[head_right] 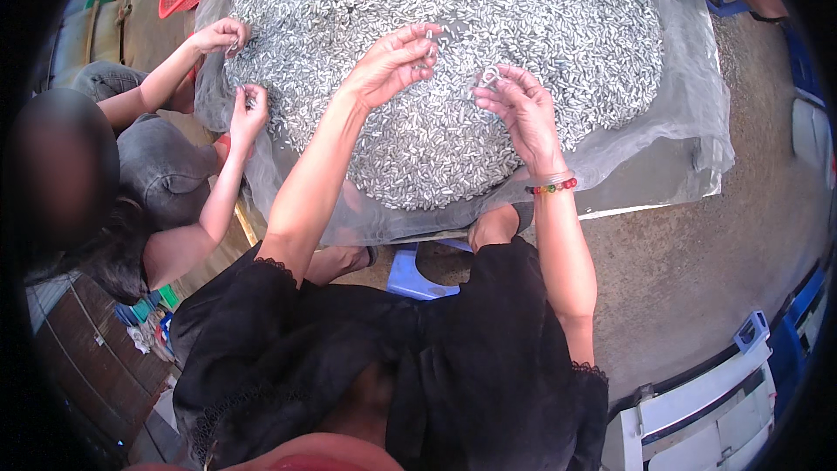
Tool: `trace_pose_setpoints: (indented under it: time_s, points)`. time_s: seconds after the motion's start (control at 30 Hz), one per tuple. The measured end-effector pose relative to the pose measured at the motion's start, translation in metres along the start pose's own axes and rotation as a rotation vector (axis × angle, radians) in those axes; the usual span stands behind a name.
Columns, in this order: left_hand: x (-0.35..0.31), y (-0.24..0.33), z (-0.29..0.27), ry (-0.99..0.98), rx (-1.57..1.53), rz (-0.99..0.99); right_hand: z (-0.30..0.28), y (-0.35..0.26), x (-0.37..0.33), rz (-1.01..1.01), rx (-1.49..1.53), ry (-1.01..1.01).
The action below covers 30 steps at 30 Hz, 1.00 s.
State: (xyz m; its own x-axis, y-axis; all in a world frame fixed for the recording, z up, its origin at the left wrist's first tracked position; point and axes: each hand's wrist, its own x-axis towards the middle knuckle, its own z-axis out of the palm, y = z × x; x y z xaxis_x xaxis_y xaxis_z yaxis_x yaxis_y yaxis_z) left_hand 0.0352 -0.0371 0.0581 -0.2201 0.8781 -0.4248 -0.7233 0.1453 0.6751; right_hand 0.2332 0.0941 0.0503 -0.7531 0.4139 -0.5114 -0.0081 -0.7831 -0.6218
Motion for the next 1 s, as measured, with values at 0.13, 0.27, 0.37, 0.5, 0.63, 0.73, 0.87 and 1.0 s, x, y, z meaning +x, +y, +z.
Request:
trace_pose_setpoints:
  time_s: [0.13,0.27,0.37,0.5,0.63,0.73,0.87,1.0]
  points:
    - [-0.004,0.01,0.027,0.003,-0.114,-0.041,0.001,-0.001,-0.001,0.06,0.115,0.019]
    - [0.009,-0.001,0.016,0.044,0.24,-0.113,0.006,-0.004,-0.006,0.083,0.081,0.019]
    - [0.011,-0.009,0.011,0.24,1.093,0.019,0.01,-0.01,-0.011,0.073,0.08,-0.013]
    - [0.01,-0.005,0.022,0.395,1.46,-0.139,0.001,-0.014,-0.019,0.009,0.166,-0.062]
    - [0.013,-0.037,0.007,0.356,1.762,0.043,-0.003,-0.015,-0.023,-0.015,0.289,-0.052]
    - [0.01,-0.024,0.009,0.301,1.49,-0.002,0.002,-0.017,-0.024,-0.012,0.251,0.026]
    - [0.003,-0.008,0.013,0.173,0.926,-0.059,-0.002,-0.015,-0.022,0.006,0.237,0.055]
    - [-0.008,0.012,0.057,0.046,1.076,0.131,-0.007,-0.002,-0.02,0.028,0.384,-0.034]
